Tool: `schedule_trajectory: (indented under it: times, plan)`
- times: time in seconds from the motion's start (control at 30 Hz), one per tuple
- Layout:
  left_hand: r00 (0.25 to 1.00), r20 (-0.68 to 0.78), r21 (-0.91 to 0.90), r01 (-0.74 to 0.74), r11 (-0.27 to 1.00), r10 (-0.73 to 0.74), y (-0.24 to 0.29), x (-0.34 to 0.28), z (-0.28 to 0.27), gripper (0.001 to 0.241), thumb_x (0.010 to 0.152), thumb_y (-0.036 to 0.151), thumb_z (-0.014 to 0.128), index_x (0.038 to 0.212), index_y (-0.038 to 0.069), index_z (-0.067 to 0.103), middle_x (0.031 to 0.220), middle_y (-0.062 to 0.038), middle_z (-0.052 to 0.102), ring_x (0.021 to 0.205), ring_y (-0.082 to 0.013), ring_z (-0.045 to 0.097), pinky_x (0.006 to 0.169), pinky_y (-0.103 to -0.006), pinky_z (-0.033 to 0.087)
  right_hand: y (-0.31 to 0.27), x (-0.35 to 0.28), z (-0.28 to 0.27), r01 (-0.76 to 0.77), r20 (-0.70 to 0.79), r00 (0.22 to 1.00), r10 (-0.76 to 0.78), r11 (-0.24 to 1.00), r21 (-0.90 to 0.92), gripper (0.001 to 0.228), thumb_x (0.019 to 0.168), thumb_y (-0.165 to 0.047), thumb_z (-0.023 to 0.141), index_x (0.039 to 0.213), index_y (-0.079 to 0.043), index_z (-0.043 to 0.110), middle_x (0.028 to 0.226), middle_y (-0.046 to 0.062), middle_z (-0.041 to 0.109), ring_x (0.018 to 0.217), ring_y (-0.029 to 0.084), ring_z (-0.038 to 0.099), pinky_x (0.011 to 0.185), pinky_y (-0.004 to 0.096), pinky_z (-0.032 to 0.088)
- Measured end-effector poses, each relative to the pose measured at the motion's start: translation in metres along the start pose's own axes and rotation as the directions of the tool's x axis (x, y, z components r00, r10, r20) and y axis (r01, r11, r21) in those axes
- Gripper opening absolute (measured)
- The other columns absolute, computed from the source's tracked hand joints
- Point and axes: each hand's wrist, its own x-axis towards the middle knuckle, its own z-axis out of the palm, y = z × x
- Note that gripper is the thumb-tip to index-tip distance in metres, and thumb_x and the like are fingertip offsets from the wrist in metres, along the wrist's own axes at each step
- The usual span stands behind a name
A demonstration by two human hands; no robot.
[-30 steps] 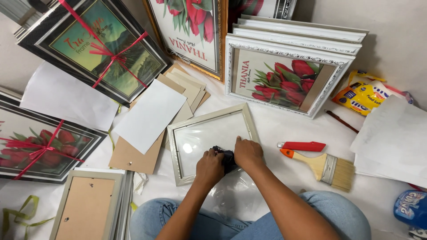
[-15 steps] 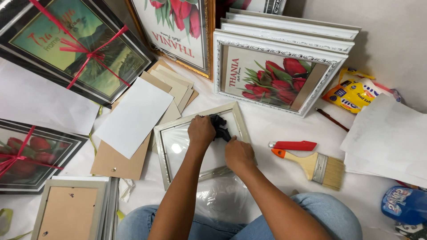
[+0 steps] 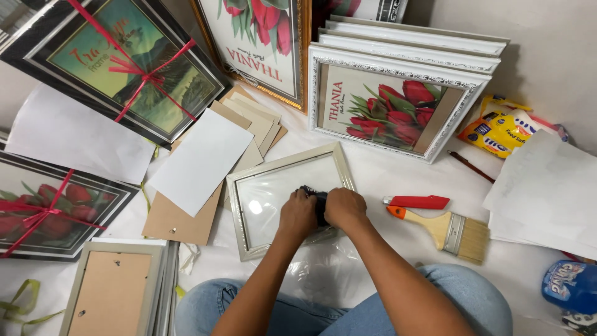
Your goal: Assembling picture frames by cleaning glass, inserting artwork, and securing backings
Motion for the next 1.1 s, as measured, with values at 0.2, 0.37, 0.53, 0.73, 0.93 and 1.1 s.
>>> schedule_trajectory:
  times: [0.2, 0.37, 0.53, 0.73, 0.93, 1.1]
  plan:
    - [0.997, 0.034, -0.060, -0.069, 0.996, 0.071, 0.017, -0.038, -0.015, 0.022, 0.088, 0.014, 0.061, 0.105, 0.010, 0.075, 0.101, -0.017, 0.063, 0.101, -0.0350, 0.067, 0.077, -0.0362, 0.061, 0.004, 0.004, 0.004, 0.021, 0.041, 0.999, -0.020, 0.999, -0.033, 0.054, 0.095, -0.009, 0.036, 0.142, 0.016, 0.046, 0.124, 0.033, 0.066, 0.119, 0.048, 0.065, 0.093, 0.063, 0.054]
    - [0.996, -0.042, -0.051, -0.084, 0.995, 0.082, 0.016, -0.037, -0.003, 0.023, 0.086, 0.016, 0.065, 0.106, 0.011, 0.075, 0.099, -0.018, 0.063, 0.097, -0.0353, 0.068, 0.076, -0.0350, 0.060, -0.001, -0.001, -0.001, -0.051, 0.023, 0.998, 0.050, 0.999, 0.021, 0.056, 0.094, -0.007, 0.034, 0.144, 0.018, 0.039, 0.129, 0.034, 0.063, 0.122, 0.050, 0.063, 0.096, 0.063, 0.053]
    - [0.994, -0.018, -0.066, -0.106, 0.992, 0.105, 0.017, 0.000, -0.002, 0.023, 0.086, 0.016, 0.065, 0.107, 0.012, 0.075, 0.100, -0.017, 0.063, 0.098, -0.0348, 0.067, 0.075, -0.0348, 0.061, 0.005, 0.004, 0.004, -0.085, 0.029, 0.996, 0.084, 0.996, 0.022, 0.056, 0.094, -0.007, 0.035, 0.144, 0.018, 0.039, 0.129, 0.034, 0.063, 0.122, 0.050, 0.063, 0.095, 0.063, 0.053]
    - [0.992, 0.009, -0.074, -0.122, 0.990, 0.123, 0.012, 0.067, -0.007, 0.023, 0.087, 0.016, 0.065, 0.108, 0.012, 0.075, 0.102, -0.016, 0.064, 0.100, -0.0338, 0.067, 0.075, -0.0345, 0.061, 0.007, 0.015, 0.010, -0.113, 0.033, 0.993, 0.112, 0.993, 0.022, 0.057, 0.093, -0.007, 0.037, 0.144, 0.018, 0.040, 0.128, 0.035, 0.064, 0.121, 0.050, 0.063, 0.095, 0.063, 0.053]
    - [0.991, 0.050, -0.067, -0.123, 0.990, 0.127, 0.015, 0.095, -0.001, 0.024, 0.087, 0.016, 0.065, 0.109, 0.013, 0.075, 0.104, -0.016, 0.064, 0.102, -0.0329, 0.066, 0.074, -0.0342, 0.061, 0.013, 0.022, 0.015, -0.124, 0.054, 0.991, 0.122, 0.992, 0.032, 0.057, 0.093, -0.008, 0.039, 0.144, 0.018, 0.041, 0.127, 0.035, 0.064, 0.121, 0.050, 0.063, 0.094, 0.063, 0.053]
    - [0.993, 0.049, -0.040, -0.110, 0.993, 0.112, 0.014, 0.076, 0.002, 0.024, 0.087, 0.016, 0.066, 0.109, 0.013, 0.075, 0.106, -0.015, 0.064, 0.104, -0.0322, 0.066, 0.074, -0.0340, 0.061, 0.011, 0.025, 0.006, -0.098, 0.046, 0.994, 0.096, 0.995, 0.035, 0.057, 0.093, -0.008, 0.040, 0.143, 0.018, 0.042, 0.127, 0.035, 0.064, 0.120, 0.050, 0.063, 0.094, 0.063, 0.054]
